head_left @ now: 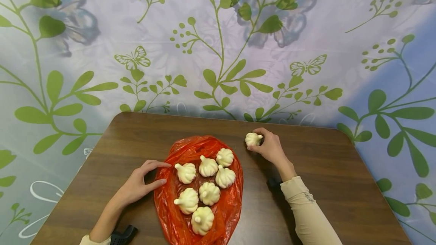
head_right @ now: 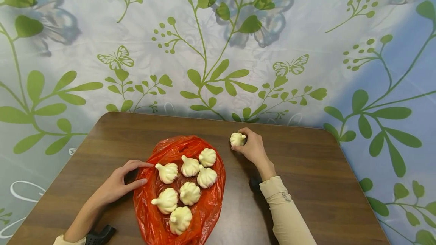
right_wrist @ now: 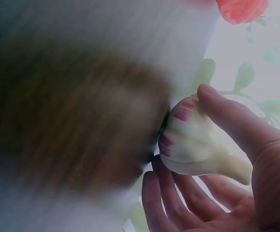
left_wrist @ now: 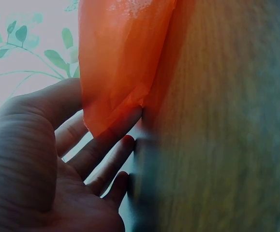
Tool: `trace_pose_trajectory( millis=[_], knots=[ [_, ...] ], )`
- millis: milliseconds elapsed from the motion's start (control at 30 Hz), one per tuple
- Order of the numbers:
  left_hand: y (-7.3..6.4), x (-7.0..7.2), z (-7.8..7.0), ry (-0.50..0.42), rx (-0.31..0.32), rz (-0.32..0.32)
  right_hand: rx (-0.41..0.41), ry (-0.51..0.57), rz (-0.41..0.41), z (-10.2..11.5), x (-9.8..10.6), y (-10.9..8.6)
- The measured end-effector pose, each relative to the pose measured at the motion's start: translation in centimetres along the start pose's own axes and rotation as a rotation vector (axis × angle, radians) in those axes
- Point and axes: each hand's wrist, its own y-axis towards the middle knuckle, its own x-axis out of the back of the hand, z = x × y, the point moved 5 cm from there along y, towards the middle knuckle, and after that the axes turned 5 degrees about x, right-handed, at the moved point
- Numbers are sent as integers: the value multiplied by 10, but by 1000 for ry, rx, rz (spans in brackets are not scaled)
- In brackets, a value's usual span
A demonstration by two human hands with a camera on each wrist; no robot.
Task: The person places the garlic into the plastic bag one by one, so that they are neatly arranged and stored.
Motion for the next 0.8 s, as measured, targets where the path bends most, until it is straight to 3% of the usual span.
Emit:
trace_pose_trajectory(
  millis=[433,800],
  knots=[
    [-1,0,-1,-15,-8,5,53,-13,-30,12,2,-10],
    [-1,0,0,-2,-10,2,60,35,-39,30,6,-42]
  ],
)
